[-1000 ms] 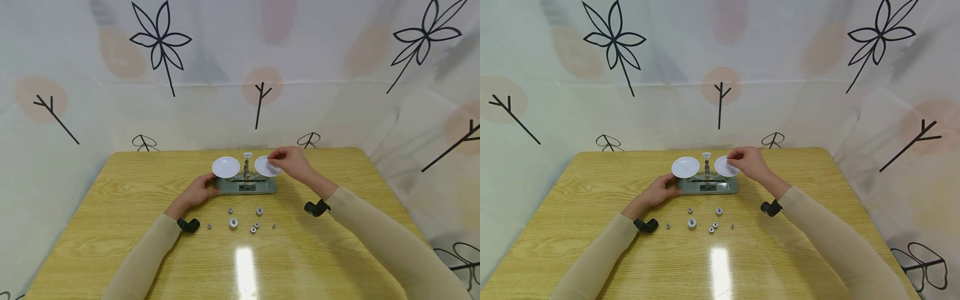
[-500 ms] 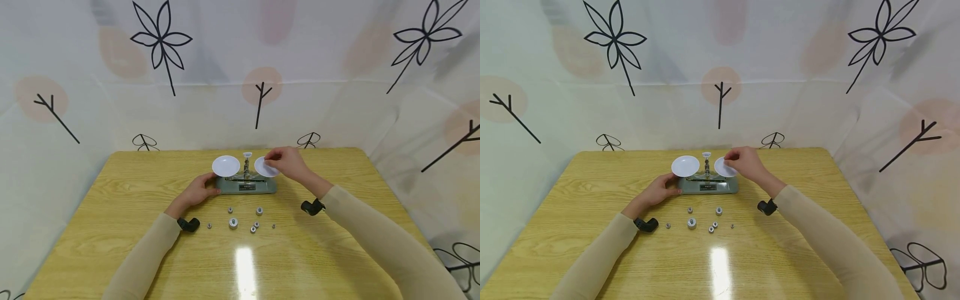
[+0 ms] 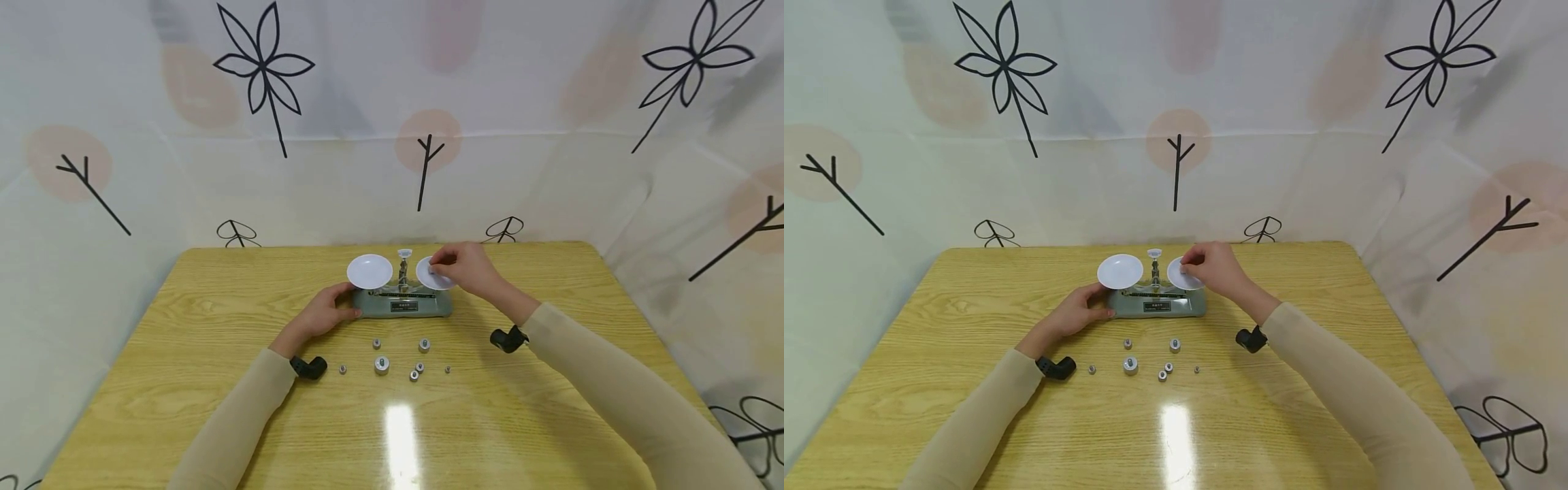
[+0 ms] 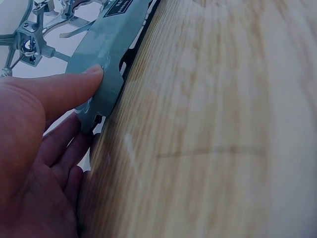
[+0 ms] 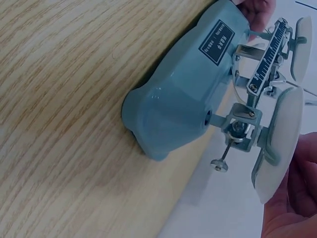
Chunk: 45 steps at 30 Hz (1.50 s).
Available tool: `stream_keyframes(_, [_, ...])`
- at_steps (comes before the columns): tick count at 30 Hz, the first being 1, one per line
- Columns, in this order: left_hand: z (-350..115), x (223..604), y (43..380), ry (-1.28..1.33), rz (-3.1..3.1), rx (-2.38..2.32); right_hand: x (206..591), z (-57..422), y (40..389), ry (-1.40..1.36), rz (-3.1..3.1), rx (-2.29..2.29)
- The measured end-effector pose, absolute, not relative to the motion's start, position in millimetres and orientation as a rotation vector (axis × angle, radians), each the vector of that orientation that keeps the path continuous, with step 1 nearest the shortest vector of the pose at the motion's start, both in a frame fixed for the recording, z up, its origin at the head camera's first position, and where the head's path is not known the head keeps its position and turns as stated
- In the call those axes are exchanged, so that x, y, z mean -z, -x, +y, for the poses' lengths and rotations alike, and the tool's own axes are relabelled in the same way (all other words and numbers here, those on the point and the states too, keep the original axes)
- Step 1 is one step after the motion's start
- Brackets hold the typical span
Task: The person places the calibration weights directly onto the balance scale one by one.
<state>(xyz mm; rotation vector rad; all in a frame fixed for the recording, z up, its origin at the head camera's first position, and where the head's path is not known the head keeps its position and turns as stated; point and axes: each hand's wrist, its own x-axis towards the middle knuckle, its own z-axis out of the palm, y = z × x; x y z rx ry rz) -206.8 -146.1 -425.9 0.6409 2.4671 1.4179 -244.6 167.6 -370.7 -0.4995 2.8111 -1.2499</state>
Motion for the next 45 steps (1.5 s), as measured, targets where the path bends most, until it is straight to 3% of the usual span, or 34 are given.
stream_keyframes(4, [-146.9, 426.7, 207.1, -0.636, 2.459, -1.428, 372.2, 168.0, 246.3, 0.492, 2.815, 1.253])
stream_keyframes(11, [-155.5, 469.4, 232.1, -0.621, 2.473, -1.437, 370.8, 171.0, 245.7, 0.509, 2.814, 1.264])
stream_keyframes(26, [-156.3, 468.6, 232.0, -0.598, 2.474, -1.424, 365.4, 188.1, 243.3, 0.525, 2.816, 1.276])
stream_keyframes(45, [-156.7, 468.8, 234.2, -0.603, 2.472, -1.429, 359.5, 235.1, 211.1, 0.542, 2.887, 1.306])
